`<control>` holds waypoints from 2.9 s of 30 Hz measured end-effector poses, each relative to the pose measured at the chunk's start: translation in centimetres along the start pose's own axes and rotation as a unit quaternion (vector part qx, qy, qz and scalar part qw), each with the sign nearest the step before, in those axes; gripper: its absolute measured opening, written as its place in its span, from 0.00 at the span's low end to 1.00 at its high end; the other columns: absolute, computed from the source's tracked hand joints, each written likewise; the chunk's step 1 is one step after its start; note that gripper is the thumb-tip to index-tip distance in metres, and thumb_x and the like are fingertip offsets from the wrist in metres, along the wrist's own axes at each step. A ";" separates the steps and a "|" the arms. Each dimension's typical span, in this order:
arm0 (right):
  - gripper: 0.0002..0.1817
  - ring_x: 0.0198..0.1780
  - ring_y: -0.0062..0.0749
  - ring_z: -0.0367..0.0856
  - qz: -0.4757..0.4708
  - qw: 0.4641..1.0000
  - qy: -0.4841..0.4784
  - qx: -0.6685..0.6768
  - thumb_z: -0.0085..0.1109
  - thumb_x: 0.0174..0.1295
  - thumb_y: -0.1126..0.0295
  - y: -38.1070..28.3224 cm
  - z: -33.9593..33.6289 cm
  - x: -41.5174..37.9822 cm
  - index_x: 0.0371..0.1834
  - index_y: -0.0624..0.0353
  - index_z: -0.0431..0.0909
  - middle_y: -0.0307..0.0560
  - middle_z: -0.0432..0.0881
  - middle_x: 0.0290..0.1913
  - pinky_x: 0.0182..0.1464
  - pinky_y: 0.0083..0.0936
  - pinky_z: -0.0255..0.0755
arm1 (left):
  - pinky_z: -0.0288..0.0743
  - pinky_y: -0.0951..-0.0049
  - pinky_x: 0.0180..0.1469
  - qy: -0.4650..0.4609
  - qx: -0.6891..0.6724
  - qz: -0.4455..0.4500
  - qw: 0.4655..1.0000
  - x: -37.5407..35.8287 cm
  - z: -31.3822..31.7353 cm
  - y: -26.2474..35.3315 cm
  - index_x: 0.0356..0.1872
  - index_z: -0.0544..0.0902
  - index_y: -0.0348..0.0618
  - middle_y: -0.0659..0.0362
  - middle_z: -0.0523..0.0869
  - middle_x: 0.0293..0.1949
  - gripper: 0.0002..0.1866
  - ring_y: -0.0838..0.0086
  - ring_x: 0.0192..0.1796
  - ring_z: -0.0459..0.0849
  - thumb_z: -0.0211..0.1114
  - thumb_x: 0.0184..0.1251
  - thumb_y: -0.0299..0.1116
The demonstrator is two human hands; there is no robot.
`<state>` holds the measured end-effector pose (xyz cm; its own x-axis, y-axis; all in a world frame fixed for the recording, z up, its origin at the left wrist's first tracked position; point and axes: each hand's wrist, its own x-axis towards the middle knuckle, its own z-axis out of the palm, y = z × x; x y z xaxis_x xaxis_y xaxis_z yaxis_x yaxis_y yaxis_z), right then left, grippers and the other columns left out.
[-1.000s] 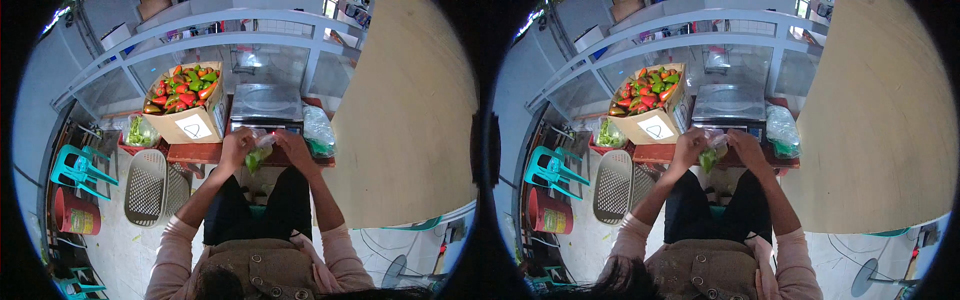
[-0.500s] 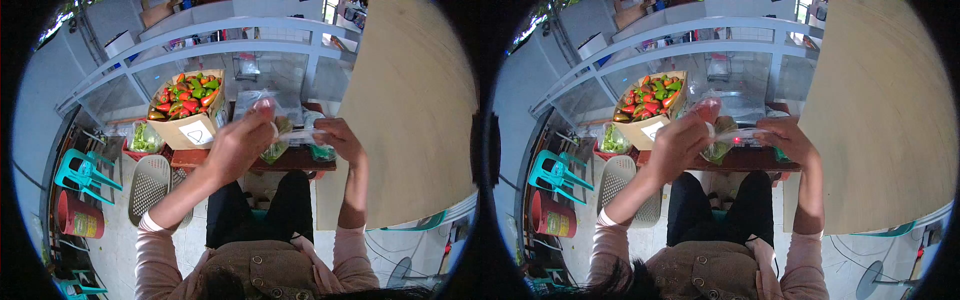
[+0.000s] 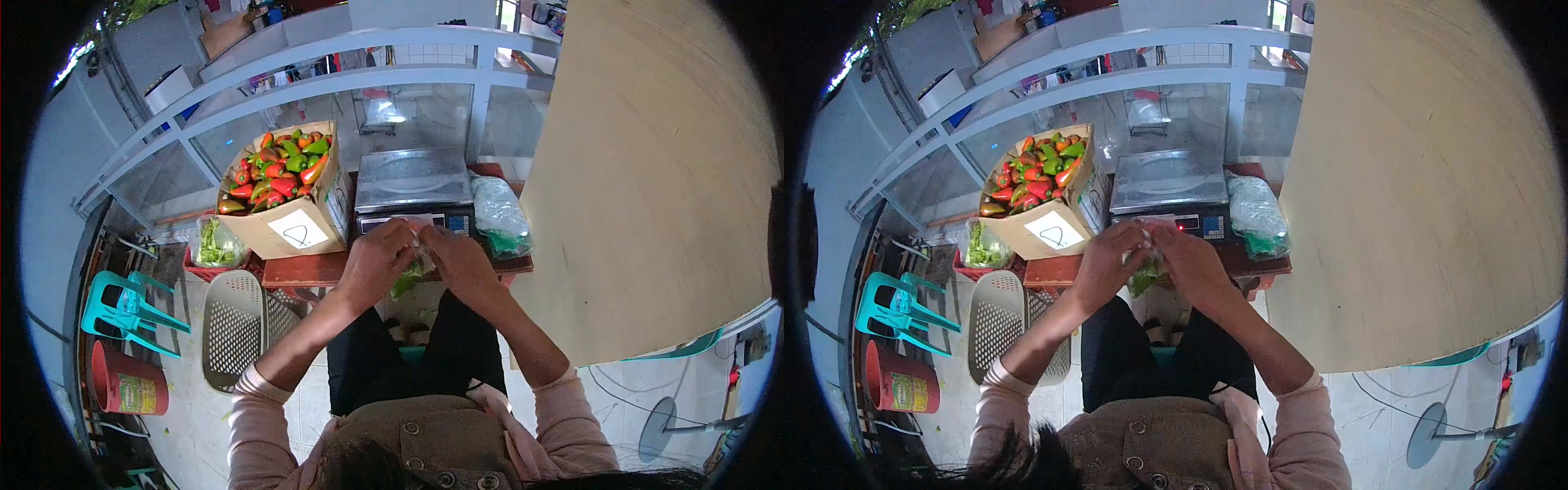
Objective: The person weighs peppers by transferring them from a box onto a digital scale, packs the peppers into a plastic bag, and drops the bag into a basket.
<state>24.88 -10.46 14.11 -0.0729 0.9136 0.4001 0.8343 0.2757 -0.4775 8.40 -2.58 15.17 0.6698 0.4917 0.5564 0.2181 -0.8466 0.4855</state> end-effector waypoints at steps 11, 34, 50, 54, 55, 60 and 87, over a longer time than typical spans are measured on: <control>0.24 0.29 0.42 0.84 -0.086 0.985 0.003 -0.149 0.54 0.65 0.66 -1.1 -0.9 0.1 0.65 0.49 0.62 0.51 0.82 0.31 0.25 0.35 0.76 | 0.66 0.84 0.32 0.147 -0.390 -0.246 0.875 -0.8 1.7 -2.2 0.31 0.79 0.42 0.70 0.77 0.25 0.05 0.89 0.30 0.73 0.67 0.64 0.28; 0.13 0.40 0.30 0.75 -0.156 0.973 -0.097 0.139 0.56 0.65 0.63 1.8 -7.8 1.6 0.37 0.64 0.76 0.44 0.77 0.35 0.43 0.28 0.69 | 0.72 0.75 0.48 -0.054 -0.405 -0.112 0.906 -1.8 -1.3 1.3 0.40 0.81 0.40 0.65 0.82 0.39 0.07 0.78 0.45 0.78 0.68 0.62 0.28; 0.13 0.34 0.15 0.76 0.131 0.305 -0.031 0.943 0.51 0.70 0.56 0.1 14.5 -0.9 0.43 0.54 0.73 0.33 0.74 0.30 0.26 0.17 0.70 | 0.71 0.71 0.42 0.114 -0.125 -0.130 0.977 1.6 0.6 0.6 0.30 0.81 0.37 0.58 0.79 0.28 0.05 0.69 0.39 0.78 0.69 0.54 0.25; 0.12 0.32 0.19 0.75 0.220 0.516 -0.050 0.826 0.49 0.71 0.57 -0.1 12.2 -2.7 0.41 0.52 0.74 0.35 0.74 0.29 0.27 0.20 0.67 | 0.72 0.73 0.38 0.081 0.016 -0.160 0.984 -0.8 1.8 -3.7 0.29 0.79 0.35 0.56 0.79 0.27 0.08 0.71 0.34 0.79 0.70 0.53 0.26; 0.12 0.31 0.22 0.75 0.294 0.607 -0.047 0.737 0.48 0.72 0.57 0.2 10.0 -3.2 0.40 0.52 0.74 0.36 0.74 0.29 0.28 0.21 0.67 | 0.72 0.73 0.38 0.063 0.015 -0.177 0.982 -1.7 1.5 -3.8 0.30 0.79 0.35 0.56 0.79 0.27 0.08 0.72 0.33 0.79 0.70 0.54 0.26; 0.14 0.38 0.28 0.77 -0.032 0.977 0.019 0.212 0.56 0.66 0.59 2.2 1.5 -1.6 0.32 0.59 0.77 0.42 0.77 0.37 0.40 0.29 0.71 | 0.74 0.75 0.37 -0.038 -0.250 -0.193 0.948 -4.5 -0.1 -1.6 0.36 0.83 0.36 0.58 0.81 0.31 0.07 0.74 0.35 0.82 0.69 0.57 0.23; 0.11 0.50 0.37 0.78 -0.165 0.970 0.080 0.159 0.58 0.62 0.63 1.3 -2.2 -0.2 0.37 0.61 0.80 0.47 0.80 0.48 0.48 0.30 0.73 | 0.74 0.76 0.38 0.010 -0.327 -0.176 0.928 -3.6 -0.2 2.1 0.33 0.80 0.35 0.59 0.80 0.33 0.05 0.79 0.35 0.79 0.68 0.57 0.23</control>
<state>27.24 -10.93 15.14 -0.2005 0.7094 0.6757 0.5677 0.6462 -0.5100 6.33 -6.11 14.29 0.6238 0.7236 0.2954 -0.0614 -0.3315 0.9415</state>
